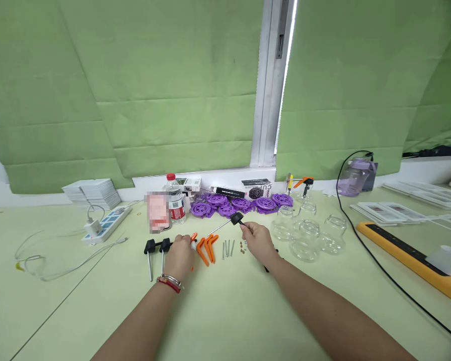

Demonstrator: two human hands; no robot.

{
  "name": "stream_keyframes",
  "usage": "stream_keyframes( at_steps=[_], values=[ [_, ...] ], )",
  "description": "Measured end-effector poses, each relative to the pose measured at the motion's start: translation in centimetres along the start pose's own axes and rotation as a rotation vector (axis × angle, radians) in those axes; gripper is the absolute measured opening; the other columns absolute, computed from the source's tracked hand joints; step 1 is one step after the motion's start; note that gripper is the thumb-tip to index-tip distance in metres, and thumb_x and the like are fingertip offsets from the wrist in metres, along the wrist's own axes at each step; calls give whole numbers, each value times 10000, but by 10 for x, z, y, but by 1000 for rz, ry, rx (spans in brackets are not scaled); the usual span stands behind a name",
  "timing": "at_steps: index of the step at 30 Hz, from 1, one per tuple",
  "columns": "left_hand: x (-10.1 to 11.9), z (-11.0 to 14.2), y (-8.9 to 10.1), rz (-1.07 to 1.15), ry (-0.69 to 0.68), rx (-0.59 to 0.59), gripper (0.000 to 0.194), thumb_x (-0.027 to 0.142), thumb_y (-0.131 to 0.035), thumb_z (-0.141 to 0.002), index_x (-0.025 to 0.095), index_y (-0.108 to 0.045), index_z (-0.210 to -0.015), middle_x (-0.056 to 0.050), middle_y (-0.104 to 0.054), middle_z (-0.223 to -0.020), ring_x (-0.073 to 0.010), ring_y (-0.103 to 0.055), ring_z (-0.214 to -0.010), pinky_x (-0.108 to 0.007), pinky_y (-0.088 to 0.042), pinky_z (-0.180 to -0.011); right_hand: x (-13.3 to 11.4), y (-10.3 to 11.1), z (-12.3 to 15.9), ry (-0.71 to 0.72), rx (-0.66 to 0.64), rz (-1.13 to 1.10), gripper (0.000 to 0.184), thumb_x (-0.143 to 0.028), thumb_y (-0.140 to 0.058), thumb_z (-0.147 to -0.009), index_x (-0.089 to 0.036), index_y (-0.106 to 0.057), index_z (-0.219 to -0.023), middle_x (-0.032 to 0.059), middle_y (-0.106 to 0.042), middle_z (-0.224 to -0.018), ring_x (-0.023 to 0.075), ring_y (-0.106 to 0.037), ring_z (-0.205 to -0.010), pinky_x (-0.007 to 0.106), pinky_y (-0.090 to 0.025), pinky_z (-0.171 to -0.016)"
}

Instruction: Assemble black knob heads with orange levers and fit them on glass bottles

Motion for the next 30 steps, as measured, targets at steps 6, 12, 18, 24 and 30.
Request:
stream_keyframes(
  at_steps=[6, 12, 18, 24, 30],
  values=[
    [-4, -7, -25, -77, 57, -77, 255, 68, -382, -799, 105, -627, -856, -171, -589, -965, -203, -628, -690, -288, -438, -584, 2, -6, 7, 40, -83, 20, 269, -385, -430, -828, -184, -576, -727, -2, -563, -590, 135, -502, -504, 242, -371, -512],
    [7, -4, -28, -68, -13, -111, 253, 128, -366, -853, 102, -618, -839, -166, -616, -910, -223, -639, -756, -299, -441, -646, 2, -19, 10, 138, -150, 110, 290, -357, -396, -858, -188, -539, -670, 1, -566, -591, 135, -514, -528, 233, -363, -540],
    [19, 5, -8, -44, -73, -49, 299, 231, -345, -891, 118, -569, -1055, -151, -596, -1013, -235, -611, -873, -310, -445, -713, -8, -25, 17, 199, -194, 213, 279, -328, -395, -872, -191, -546, -681, -10, -519, -562, 128, -442, -509, 225, -308, -513],
    [68, 36, 10, 440, -446, -18, 575, 391, -429, -878, 170, -279, -1387, -123, -568, -1127, -222, -561, -992, -355, -452, -844, -36, -48, 44, 350, -318, 215, 248, -253, -406, -876, -189, -579, -711, -5, -548, -607, 133, -481, -575, 224, -330, -572],
    [33, 18, 31, 613, -267, -5, 395, 375, -560, -784, 178, -556, -1126, -85, -630, -1057, -211, -587, -949, -340, -461, -859, -40, -51, 54, 352, -345, 172, 288, -314, -387, -906, -187, -637, -974, 50, -666, -826, 173, -570, -734, 261, -393, -684]
  ],
)
Point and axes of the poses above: each hand's wrist, its own z-axis away from the middle knuckle, its own y-axis out of the back of the hand, x = y × z, the point moved 9 cm from there along -z, towards the middle knuckle
